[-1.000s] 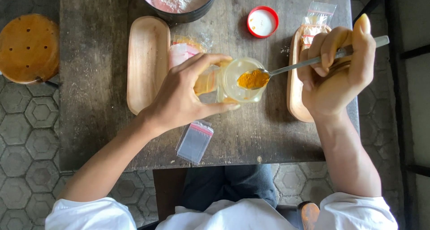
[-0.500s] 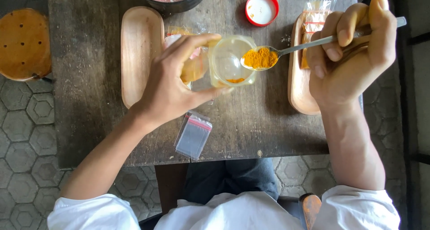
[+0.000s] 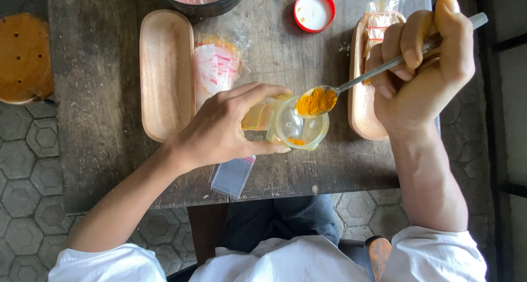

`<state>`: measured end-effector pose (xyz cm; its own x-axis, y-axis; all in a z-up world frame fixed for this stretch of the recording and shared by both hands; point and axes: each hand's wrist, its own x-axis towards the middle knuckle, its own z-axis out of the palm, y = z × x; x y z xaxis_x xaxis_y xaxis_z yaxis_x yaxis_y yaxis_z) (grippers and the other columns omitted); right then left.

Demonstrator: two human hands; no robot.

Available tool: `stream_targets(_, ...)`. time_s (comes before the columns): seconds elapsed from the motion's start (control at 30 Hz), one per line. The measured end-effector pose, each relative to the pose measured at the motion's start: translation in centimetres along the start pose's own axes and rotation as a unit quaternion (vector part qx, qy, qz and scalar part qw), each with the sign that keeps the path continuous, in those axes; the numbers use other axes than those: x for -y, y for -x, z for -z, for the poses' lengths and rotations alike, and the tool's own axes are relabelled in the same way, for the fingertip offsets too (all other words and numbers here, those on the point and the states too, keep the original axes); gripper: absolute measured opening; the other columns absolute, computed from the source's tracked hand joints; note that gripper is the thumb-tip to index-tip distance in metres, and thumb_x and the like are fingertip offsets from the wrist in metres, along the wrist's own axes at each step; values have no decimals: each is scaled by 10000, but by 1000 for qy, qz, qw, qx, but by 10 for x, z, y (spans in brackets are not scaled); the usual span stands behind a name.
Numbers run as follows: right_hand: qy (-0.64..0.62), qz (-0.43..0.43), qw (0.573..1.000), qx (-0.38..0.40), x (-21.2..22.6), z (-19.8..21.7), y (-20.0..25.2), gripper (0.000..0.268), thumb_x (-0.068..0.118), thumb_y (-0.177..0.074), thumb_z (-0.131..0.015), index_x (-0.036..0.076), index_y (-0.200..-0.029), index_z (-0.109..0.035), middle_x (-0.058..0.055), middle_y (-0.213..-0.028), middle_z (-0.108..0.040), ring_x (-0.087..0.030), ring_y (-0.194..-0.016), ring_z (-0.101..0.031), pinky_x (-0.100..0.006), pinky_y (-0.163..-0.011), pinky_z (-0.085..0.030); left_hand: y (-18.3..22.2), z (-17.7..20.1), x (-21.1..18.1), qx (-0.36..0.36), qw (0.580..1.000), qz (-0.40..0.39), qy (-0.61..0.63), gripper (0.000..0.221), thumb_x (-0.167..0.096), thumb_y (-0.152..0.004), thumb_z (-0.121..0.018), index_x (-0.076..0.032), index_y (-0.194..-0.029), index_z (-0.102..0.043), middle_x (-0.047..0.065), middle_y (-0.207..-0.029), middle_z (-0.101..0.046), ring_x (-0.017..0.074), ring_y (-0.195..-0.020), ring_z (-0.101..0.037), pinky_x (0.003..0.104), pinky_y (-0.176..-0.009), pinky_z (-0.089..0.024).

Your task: Packaging yellow powder from a jar into small plastic bags using a spoon

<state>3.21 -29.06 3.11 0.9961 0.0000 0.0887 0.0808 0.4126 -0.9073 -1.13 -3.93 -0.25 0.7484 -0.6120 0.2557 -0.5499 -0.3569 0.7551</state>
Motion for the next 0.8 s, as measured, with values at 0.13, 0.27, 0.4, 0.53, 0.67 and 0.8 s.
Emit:
stream_targets(0.13, 13, -7, 1000, 8, 2, -2, 1, 491, 445, -944, -518, 165, -602, -303, 35, -530, -122, -94, -430, -48, -247, -360, -91, -1, 4, 1, 10, 1000, -2, -14, 768, -324, -773, -924, -8, -1352, -530, 167, -1286, -642, 303, -1174, -657, 437, -1061, -550)
stream_targets(0.27, -5, -12, 1000, -2, 2, -1, -1, 471, 412, -943, -512, 156, -596, -324, 36, -521, -122, -96, -426, -60, -247, -357, -99, -1, 13, 2, -13, 999, -6, -37, 987, -543, -692, -907, -24, -1413, -475, 169, -1336, -610, 295, -1215, -632, 487, -1102, -522)
stream_targets(0.4, -5, -28, 999, -15, 4, -2, -1, 472, 414, -920, -517, 149, -582, -320, 26, -506, -119, -102, -402, -53, -247, -355, -84, 0, 29, -10, -49, 999, -5, -6, 810, -560, -815, -683, -20, -1380, -472, 119, -1133, -563, 228, -1066, -552, 426, -1058, -431)
stream_targets(0.53, 6, -28, 999, -19, 4, -3, 0, 461, 407, -931, -502, 151, -591, -325, 30, -512, -121, -103, -405, -65, -247, -358, -101, 2, 37, -22, -20, 998, 13, 57, 765, -478, -845, -653, -24, -1420, -435, 106, -1307, -454, 219, -1095, -474, 370, -1075, -411)
stream_targets(0.67, 7, -25, 1000, -16, 4, -1, -1, 452, 397, -940, -499, 150, -599, -334, 27, -520, -132, -104, -404, -71, -244, -351, -113, 4, 33, -21, -19, 998, 4, 64, 713, -519, -942, -563, -48, -1450, -393, 129, -1289, -381, 245, -1252, -398, 409, -1168, -379)
stream_targets(0.8, -4, -45, 999, -30, 3, 1, -2, 451, 401, -926, -520, 149, -594, -347, 21, -519, -153, -108, -384, -75, -241, -342, -113, 5, 28, -15, -24, 997, -3, 67, 626, -504, -1008, -522, -63, -1439, -413, 138, -1308, -389, 254, -1307, -423, 392, -1203, -367)
